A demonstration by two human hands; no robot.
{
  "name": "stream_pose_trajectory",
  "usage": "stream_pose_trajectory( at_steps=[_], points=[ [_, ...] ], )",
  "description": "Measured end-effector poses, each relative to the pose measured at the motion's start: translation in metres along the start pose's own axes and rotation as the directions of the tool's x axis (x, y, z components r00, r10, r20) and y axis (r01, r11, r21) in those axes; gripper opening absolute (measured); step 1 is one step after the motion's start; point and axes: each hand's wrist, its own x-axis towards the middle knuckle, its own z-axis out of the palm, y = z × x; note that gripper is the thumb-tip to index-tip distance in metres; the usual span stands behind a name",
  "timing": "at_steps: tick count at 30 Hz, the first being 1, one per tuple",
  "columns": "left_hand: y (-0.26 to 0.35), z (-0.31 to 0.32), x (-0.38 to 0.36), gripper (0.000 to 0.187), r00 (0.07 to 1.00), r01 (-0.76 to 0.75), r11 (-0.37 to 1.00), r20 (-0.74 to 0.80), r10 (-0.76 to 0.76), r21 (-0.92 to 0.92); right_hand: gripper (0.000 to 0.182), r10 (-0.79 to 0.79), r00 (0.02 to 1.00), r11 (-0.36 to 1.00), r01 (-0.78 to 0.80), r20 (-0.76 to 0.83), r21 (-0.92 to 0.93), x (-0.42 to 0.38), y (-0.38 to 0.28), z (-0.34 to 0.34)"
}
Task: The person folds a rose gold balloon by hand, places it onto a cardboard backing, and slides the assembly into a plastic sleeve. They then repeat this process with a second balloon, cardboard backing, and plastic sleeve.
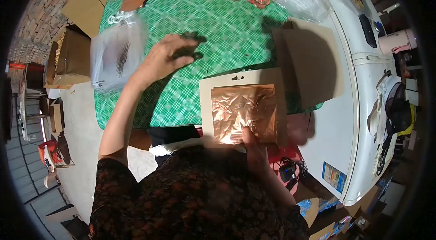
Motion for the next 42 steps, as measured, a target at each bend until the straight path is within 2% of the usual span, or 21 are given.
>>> stream_pose_trajectory(
  at_steps=[2, 4, 6, 8, 9, 11, 12, 15, 18, 20, 21, 23, 24, 27, 29, 32, 36, 38, 39, 41, 42],
  points=[
    [-0.002, -0.004, -0.018, 0.051, 0.994, 0.003, 1.000, 0.109, -0.005, 0.022, 0.044, -0.059, 0.998, 0.998, 0.059, 0.001, -0.018, 0.005, 0.000, 0.002],
    [-0.002, 0.002, -0.027, 0.051, 0.998, -0.010, 0.995, 0.063, 0.004, 0.097, 0.045, -0.176, 0.984, 0.976, 0.171, -0.028, -0.135, 0.009, 0.007, 0.006],
    [0.003, 0.008, -0.031, 0.047, 1.000, -0.003, 0.995, 0.016, 0.001, 0.103, 0.043, -0.198, 0.980, 0.950, 0.184, -0.032, -0.253, 0.011, 0.008, 0.006],
    [0.008, 0.014, -0.033, 0.041, 1.000, 0.002, 0.992, -0.025, 0.001, 0.125, 0.040, -0.019, 0.998, 0.995, 0.013, -0.063, -0.099, 0.016, 0.004, 0.004],
    [0.009, 0.016, -0.033, 0.038, 0.999, 0.004, 0.991, -0.045, 0.002, 0.137, 0.039, 0.153, 0.986, 0.982, -0.144, -0.061, 0.123, 0.023, -0.003, 0.005],
    [0.009, 0.022, -0.033, 0.033, 0.997, 0.018, 0.991, -0.076, -0.008, 0.134, 0.037, 0.316, 0.948, 0.884, -0.283, -0.027, 0.372, 0.025, -0.008, 0.009],
    [0.008, 0.024, -0.033, 0.031, 0.996, 0.027, 0.991, -0.091, -0.014, 0.133, 0.037, 0.315, 0.949, 0.872, -0.275, -0.033, 0.406, 0.023, -0.008, 0.013],
    [0.006, 0.031, -0.033, 0.023, 0.993, 0.036, 0.993, -0.116, -0.023, 0.109, 0.049, 0.288, 0.957, 0.899, -0.257, -0.036, 0.354, 0.023, -0.006, 0.012],
    [0.007, 0.035, -0.029, 0.017, 0.984, 0.045, 0.997, -0.177, -0.032, 0.068, 0.061, 0.076, 0.996, 0.997, -0.075, -0.042, 0.027, 0.019, -0.003, 0.006],
    [0.010, 0.036, -0.024, 0.014, 0.985, 0.108, 0.993, -0.138, -0.101, 0.051, 0.061, 0.069, 0.997, 0.997, -0.070, -0.031, -0.020, 0.018, -0.004, 0.005],
    [0.013, 0.036, -0.021, 0.014, 0.984, 0.141, 0.989, -0.118, -0.135, 0.043, 0.061, 0.160, 0.987, 0.985, -0.157, -0.028, 0.075, 0.018, -0.006, 0.006],
    [0.023, 0.034, -0.016, 0.016, 0.983, 0.156, 0.987, -0.106, -0.151, 0.048, 0.061, 0.206, 0.977, 0.976, -0.201, -0.047, 0.089, 0.021, -0.014, 0.006],
    [0.028, 0.034, -0.013, 0.017, 0.982, 0.163, 0.985, -0.100, -0.157, 0.050, 0.061, 0.162, 0.984, 0.987, -0.162, -0.073, 0.007, 0.024, -0.020, 0.004],
    [0.042, 0.038, -0.009, 0.022, 0.966, 0.255, 0.964, -0.066, -0.250, 0.077, 0.060, 0.259, 0.965, 0.966, -0.257, -0.053, 0.040, 0.031, -0.026, 0.001],
    [0.042, 0.041, -0.009, 0.023, 0.963, 0.264, 0.963, -0.064, -0.260, 0.055, 0.049, 0.242, 0.968, 0.968, -0.236, -0.067, 0.086, 0.029, -0.021, 0.005],
    [0.042, 0.041, -0.010, 0.023, 0.959, 0.279, 0.960, -0.052, -0.278, 0.011, 0.036, 0.064, 0.989, 0.998, -0.060, -0.131, 0.035, 0.023, -0.003, 0.017],
    [0.042, 0.042, -0.015, 0.023, 0.969, 0.241, 0.971, -0.053, -0.241, -0.007, 0.033, -0.029, 0.986, 0.991, 0.008, -0.167, -0.130, 0.032, -0.004, 0.020],
    [0.041, 0.042, -0.018, 0.025, 0.974, 0.219, 0.975, -0.055, -0.220, -0.023, 0.037, 0.070, 0.984, 0.997, -0.075, -0.161, -0.027, 0.041, -0.011, 0.019],
    [0.043, 0.040, -0.019, 0.026, 0.976, 0.209, 0.977, -0.057, -0.210, -0.031, 0.046, 0.208, 0.972, 0.972, -0.193, -0.109, 0.137, 0.046, -0.016, 0.016],
    [0.049, 0.031, -0.023, 0.027, 0.969, 0.245, 0.962, 0.009, -0.246, -0.123, 0.043, 0.336, 0.941, 0.883, -0.303, -0.033, 0.358, 0.056, -0.029, 0.014],
    [0.051, 0.026, -0.025, 0.029, 0.964, 0.264, 0.950, 0.042, -0.261, -0.167, 0.038, 0.337, 0.941, 0.857, -0.293, -0.031, 0.424, 0.063, -0.037, 0.015]
  ],
)
